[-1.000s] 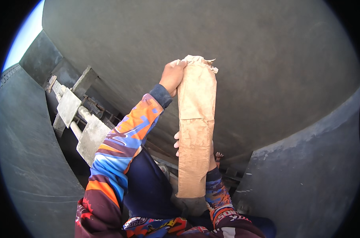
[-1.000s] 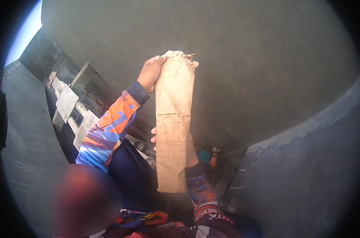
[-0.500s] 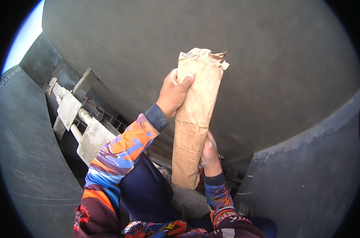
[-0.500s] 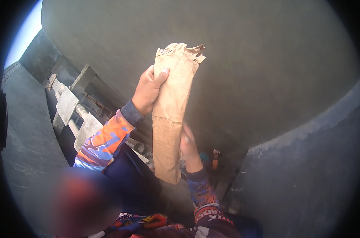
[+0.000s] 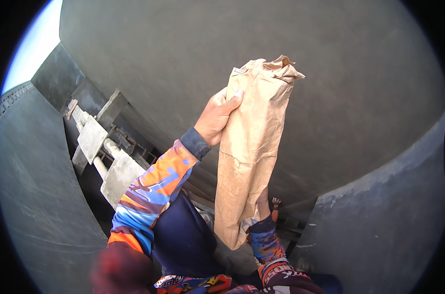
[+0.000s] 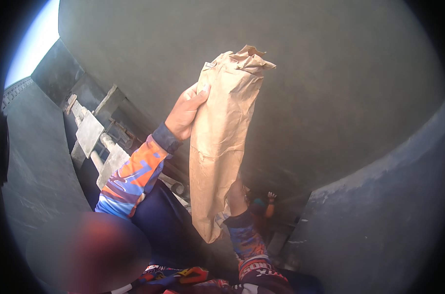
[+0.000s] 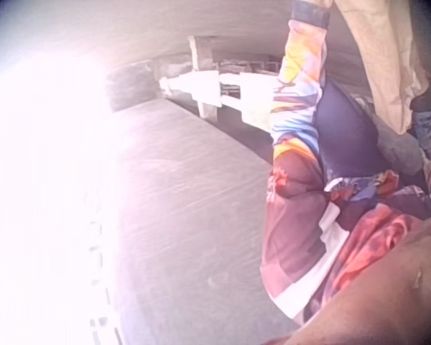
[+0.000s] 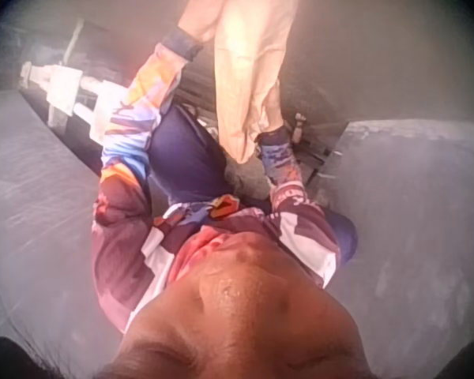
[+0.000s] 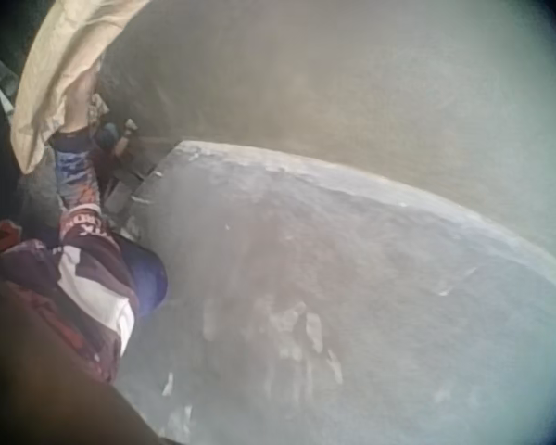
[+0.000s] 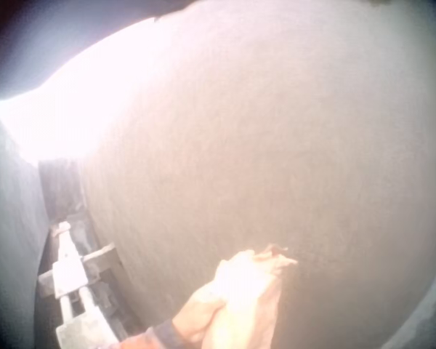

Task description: The person wraps a wooden block with a brown paper bag, folds the edges, and secures it around the block. The person then places the wrapped block on a wooden plank on the ramp.

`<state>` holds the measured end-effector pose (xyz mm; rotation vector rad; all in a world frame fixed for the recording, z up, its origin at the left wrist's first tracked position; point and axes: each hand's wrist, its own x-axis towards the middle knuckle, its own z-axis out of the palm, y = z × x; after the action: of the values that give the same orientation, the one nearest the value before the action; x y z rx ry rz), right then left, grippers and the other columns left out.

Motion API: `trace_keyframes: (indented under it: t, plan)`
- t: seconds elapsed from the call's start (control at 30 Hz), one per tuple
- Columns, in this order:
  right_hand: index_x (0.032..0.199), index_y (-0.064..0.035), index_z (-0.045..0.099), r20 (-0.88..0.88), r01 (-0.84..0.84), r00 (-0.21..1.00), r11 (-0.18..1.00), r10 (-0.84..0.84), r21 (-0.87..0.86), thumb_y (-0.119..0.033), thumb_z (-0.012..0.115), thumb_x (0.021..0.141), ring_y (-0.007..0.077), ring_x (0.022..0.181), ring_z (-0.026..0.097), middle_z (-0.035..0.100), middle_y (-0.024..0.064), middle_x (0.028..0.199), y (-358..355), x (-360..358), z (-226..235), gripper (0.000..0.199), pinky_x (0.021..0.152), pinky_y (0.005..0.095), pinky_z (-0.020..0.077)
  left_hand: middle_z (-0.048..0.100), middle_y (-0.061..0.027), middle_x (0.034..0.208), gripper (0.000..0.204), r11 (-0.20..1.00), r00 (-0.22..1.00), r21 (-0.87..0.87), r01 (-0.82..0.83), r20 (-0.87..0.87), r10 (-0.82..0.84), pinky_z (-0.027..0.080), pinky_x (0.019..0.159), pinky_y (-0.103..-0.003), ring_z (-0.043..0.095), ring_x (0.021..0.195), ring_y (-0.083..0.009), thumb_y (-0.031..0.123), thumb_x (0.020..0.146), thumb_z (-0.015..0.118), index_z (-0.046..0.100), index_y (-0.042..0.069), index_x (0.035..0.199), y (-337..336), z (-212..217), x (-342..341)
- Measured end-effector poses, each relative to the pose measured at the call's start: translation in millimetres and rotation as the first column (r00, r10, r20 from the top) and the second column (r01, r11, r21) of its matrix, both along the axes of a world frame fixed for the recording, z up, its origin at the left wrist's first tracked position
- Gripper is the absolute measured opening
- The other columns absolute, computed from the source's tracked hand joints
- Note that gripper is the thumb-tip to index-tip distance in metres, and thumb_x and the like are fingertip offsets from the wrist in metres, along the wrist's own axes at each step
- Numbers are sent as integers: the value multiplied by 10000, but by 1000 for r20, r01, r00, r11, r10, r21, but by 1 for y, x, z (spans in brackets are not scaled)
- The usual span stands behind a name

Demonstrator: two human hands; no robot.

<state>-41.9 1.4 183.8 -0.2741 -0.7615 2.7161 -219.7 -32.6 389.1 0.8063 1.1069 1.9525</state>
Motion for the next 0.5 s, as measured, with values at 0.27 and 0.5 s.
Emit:
trace_keyframes:
  t: [0.27,0.5]
  plan:
    - [1403,23,461,-127,-74,990,992,61,-99,-389,421,1055,242,1207,579,576,126,1342,3,14,19,541,1030,364,453,653,-89,1211,419,1000,997,-18,-6,-80,4,550,935,-311,655,1042,-121,261,1033,591,495,-23,1327,15,-12,4]
    - [1374,21,469,-147,62,986,994,-75,-90,-403,491,1025,263,1186,587,584,132,1310,-4,5,35,550,1008,381,461,642,-105,1200,418,957,917,-104,-271,-331,224,508,938,-323,623,1067,-141,265,1045,553,487,-35,1327,40,-32,20]
